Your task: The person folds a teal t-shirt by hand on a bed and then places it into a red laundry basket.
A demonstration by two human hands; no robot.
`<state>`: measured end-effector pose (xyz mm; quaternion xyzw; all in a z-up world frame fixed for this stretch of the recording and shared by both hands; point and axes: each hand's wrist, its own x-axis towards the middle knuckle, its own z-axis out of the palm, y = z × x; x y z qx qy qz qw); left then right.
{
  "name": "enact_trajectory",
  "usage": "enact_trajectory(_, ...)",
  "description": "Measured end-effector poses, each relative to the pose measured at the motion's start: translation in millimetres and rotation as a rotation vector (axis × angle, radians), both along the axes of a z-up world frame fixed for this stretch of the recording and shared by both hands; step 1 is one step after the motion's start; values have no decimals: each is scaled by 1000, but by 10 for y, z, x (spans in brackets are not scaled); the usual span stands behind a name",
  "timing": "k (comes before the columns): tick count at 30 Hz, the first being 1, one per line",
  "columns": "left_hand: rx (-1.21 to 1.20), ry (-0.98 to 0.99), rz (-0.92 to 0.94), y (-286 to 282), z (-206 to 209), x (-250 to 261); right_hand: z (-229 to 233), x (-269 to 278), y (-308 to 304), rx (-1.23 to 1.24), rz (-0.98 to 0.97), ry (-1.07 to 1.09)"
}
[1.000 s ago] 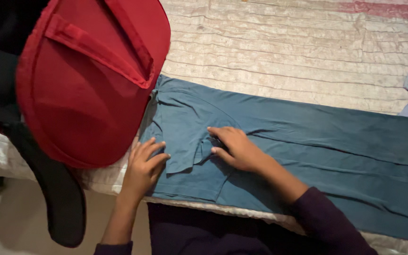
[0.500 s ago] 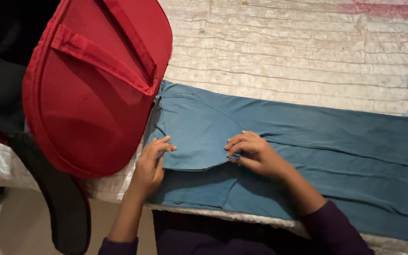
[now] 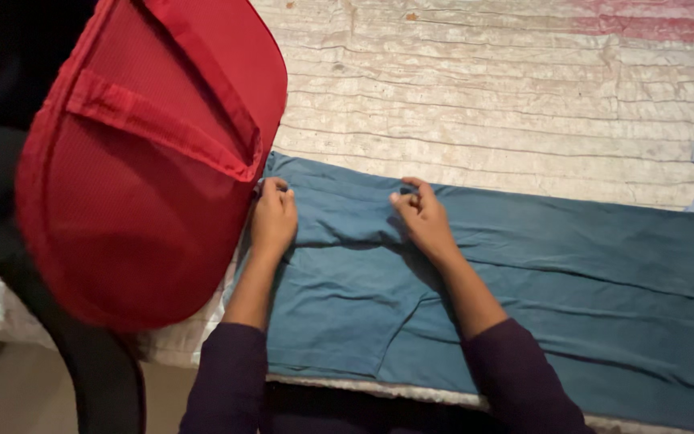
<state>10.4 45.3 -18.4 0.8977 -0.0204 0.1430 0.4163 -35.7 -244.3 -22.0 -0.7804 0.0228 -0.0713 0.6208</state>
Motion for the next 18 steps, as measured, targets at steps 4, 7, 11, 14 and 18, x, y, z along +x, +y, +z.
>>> enact_trajectory(4, -197, 23, -62, 40, 19, -59, 36, -72, -55, 42, 123, -119)
enact_trajectory(7, -246, -95, -144, 18, 110, -94, 145, -83, -15, -17, -16, -144)
enact_trajectory(11, -129, -265, -219, -26, 231, -89, 313, -116, 61, -138, -118, -172)
enact_trajectory(14, -12, -284, -243, -54, 277, -64, 368, -157, 143, -260, -137, -267)
enact_trajectory(18, 21, -239, -229, -75, 297, -72, 404, -198, 175, -366, -122, -388)
